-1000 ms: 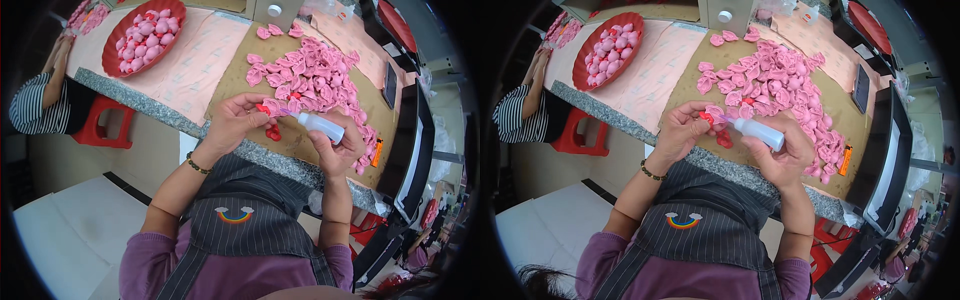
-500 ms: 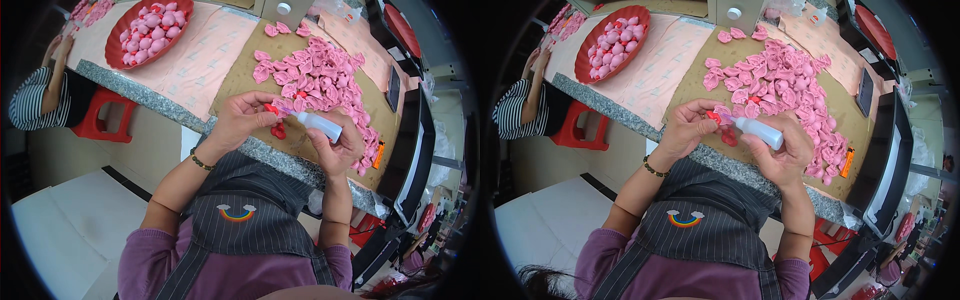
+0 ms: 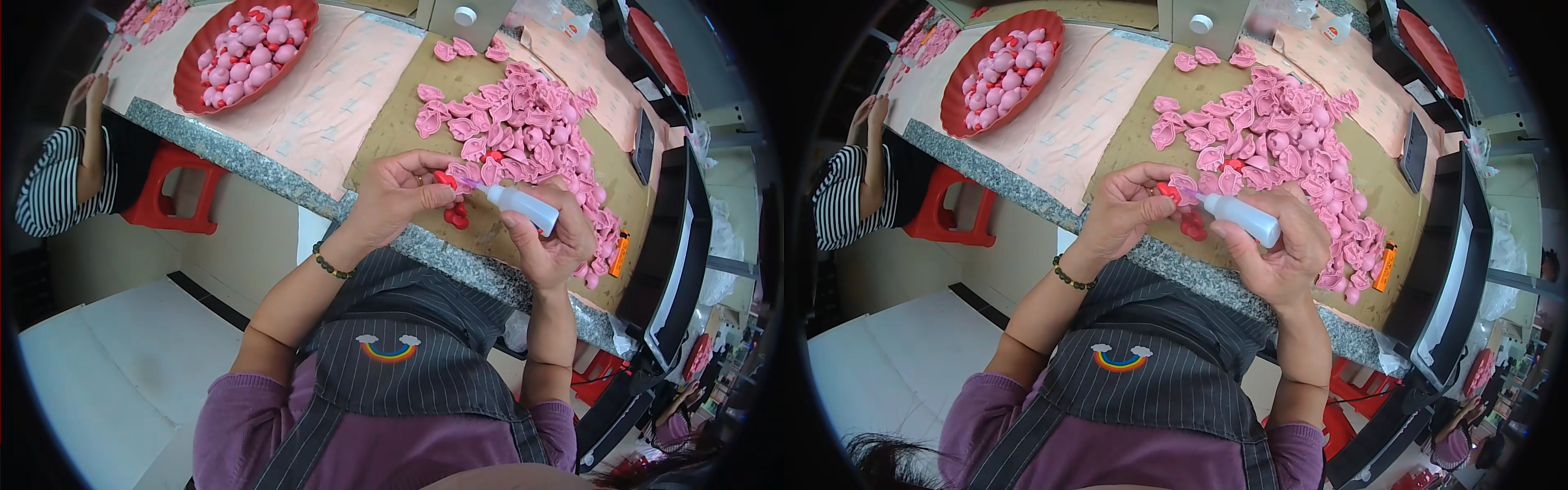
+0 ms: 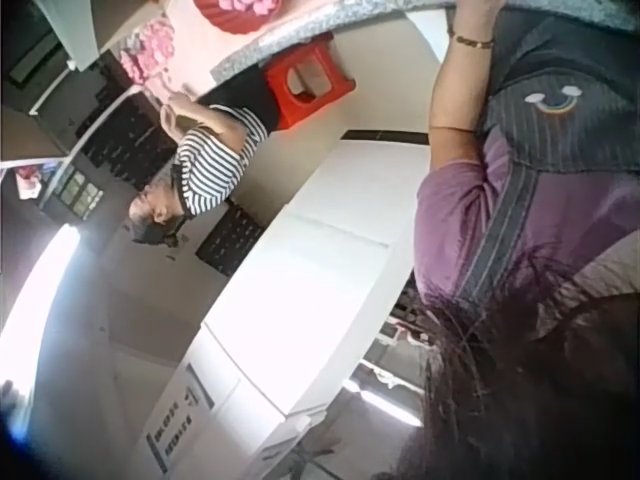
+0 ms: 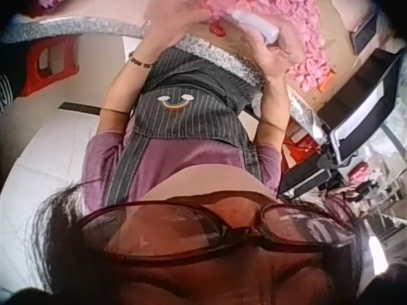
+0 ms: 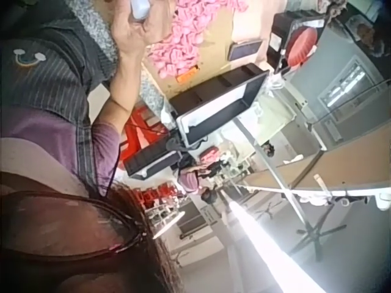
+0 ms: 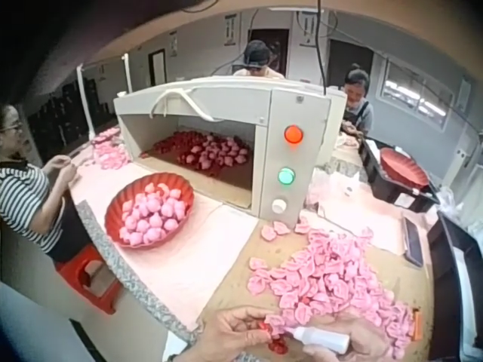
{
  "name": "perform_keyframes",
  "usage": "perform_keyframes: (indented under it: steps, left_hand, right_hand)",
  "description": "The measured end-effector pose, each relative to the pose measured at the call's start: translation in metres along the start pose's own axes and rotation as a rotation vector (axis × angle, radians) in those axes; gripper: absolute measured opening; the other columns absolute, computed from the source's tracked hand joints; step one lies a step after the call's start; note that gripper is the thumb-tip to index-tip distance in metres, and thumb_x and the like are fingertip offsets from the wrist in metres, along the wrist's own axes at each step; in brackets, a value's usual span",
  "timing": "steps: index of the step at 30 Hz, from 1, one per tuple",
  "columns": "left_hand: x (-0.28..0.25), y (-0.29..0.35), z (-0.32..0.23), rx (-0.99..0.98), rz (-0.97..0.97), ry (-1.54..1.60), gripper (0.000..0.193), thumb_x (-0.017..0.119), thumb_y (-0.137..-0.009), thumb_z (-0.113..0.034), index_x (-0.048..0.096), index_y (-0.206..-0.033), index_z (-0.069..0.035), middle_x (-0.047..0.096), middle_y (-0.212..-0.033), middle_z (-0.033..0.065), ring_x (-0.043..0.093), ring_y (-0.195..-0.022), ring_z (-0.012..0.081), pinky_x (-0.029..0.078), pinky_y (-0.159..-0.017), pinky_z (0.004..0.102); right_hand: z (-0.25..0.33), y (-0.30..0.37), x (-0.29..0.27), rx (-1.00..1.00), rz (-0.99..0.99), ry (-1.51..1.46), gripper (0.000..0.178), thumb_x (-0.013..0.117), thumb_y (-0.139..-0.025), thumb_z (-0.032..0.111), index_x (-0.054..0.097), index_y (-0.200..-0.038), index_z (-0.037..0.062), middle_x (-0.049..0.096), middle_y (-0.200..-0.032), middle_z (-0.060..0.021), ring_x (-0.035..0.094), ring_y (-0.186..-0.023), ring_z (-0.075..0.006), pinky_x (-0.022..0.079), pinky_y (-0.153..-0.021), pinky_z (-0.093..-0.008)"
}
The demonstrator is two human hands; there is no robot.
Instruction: The recorder is gluing small pink plastic toy parts together at a workbench.
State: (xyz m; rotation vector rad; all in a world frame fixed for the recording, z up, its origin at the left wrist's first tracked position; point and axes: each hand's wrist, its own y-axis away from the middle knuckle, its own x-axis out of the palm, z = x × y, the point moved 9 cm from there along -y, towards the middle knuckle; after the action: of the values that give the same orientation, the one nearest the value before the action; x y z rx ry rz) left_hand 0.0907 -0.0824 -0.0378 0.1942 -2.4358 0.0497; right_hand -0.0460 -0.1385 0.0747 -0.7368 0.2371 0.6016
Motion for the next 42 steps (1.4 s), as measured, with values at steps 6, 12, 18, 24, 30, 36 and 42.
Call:
perform_keyframes:
  steps: [6, 12, 18, 24, 30, 36, 42]
  left_hand:
    - [0.0, 0.0, -0.0001, 0.006, 0.006, -0.014, 0.034, 0.061, -0.081, -0.003, 0.051, -0.113, 0.005, 0.062, -0.099, 0.014, 0.062, -0.086, 0.017, 0.052, -0.076, 0.0282]
    - [-0.0005, -0.0001, 0.0005, 0.004, 0.007, -0.017, 0.034, 0.062, -0.081, -0.003, 0.051, -0.112, 0.005, 0.062, -0.099, 0.0139, 0.062, -0.087, 0.0172, 0.051, -0.077, 0.0285]
    - [0.0018, -0.0007, 0.0002, 0.008, 0.026, -0.006, 0.034, 0.062, -0.08, -0.002, 0.052, -0.112, 0.005, 0.062, -0.1, 0.0144, 0.062, -0.088, 0.0176, 0.051, -0.078, 0.029]
    - [0.0025, -0.0008, 0.0001, 0.01, 0.03, -0.025, 0.035, 0.062, -0.08, 0.0, 0.051, -0.113, 0.006, 0.062, -0.101, 0.0151, 0.061, -0.09, 0.0179, 0.05, -0.081, 0.0291]
    - [0.0038, -0.0005, 0.0, 0.006, 0.04, -0.037, 0.035, 0.061, -0.08, 0.001, 0.051, -0.113, 0.006, 0.062, -0.101, 0.0155, 0.061, -0.092, 0.0185, 0.049, -0.083, 0.03]
    - [0.005, -0.0004, -0.0009, 0.003, 0.04, -0.028, 0.036, 0.061, -0.08, 0.001, 0.051, -0.113, 0.006, 0.062, -0.101, 0.0151, 0.061, -0.093, 0.0177, 0.049, -0.084, 0.0294]
    - [0.0051, 0.0001, -0.0023, 0.013, 0.043, -0.03, 0.036, 0.061, -0.08, 0.0, 0.05, -0.114, 0.006, 0.062, -0.102, 0.0148, 0.061, -0.093, 0.0172, 0.049, -0.084, 0.0289]
  right_hand:
    - [-0.0012, -0.0003, -0.0023, 0.022, -0.06, 0.007, 0.024, 0.076, -0.063, 0.007, 0.061, -0.08, -0.0022, 0.062, -0.072, -0.0092, 0.051, -0.058, -0.0148, 0.04, -0.054, -0.0252]
    - [-0.0005, -0.0001, -0.0033, 0.036, -0.06, -0.003, 0.025, 0.076, -0.063, 0.007, 0.061, -0.08, -0.0022, 0.062, -0.072, -0.0093, 0.051, -0.059, -0.0148, 0.039, -0.054, -0.0251]
    - [-0.0036, 0.0008, -0.0062, 0.046, -0.076, -0.029, 0.024, 0.076, -0.063, 0.005, 0.061, -0.081, -0.0024, 0.062, -0.072, -0.0091, 0.05, -0.059, -0.0143, 0.039, -0.054, -0.0246]
    - [-0.0032, 0.0, -0.0055, 0.043, -0.068, 0.006, 0.023, 0.076, -0.064, 0.006, 0.061, -0.08, -0.0023, 0.062, -0.071, -0.0084, 0.05, -0.058, -0.0137, 0.038, -0.053, -0.0242]
    - [-0.0032, -0.0001, -0.0048, 0.043, -0.07, 0.005, 0.023, 0.075, -0.064, 0.006, 0.061, -0.08, -0.0024, 0.062, -0.07, -0.0082, 0.049, -0.058, -0.0136, 0.038, -0.053, -0.0241]
    - [-0.0044, 0.0005, -0.0072, 0.05, -0.085, -0.022, 0.022, 0.075, -0.065, 0.006, 0.061, -0.08, -0.0025, 0.062, -0.071, -0.0084, 0.049, -0.058, -0.0136, 0.038, -0.053, -0.0242]
    - [-0.0043, 0.0, -0.0063, 0.042, -0.077, -0.003, 0.022, 0.075, -0.065, 0.006, 0.061, -0.08, -0.0026, 0.062, -0.071, -0.0083, 0.049, -0.058, -0.0136, 0.038, -0.053, -0.0241]
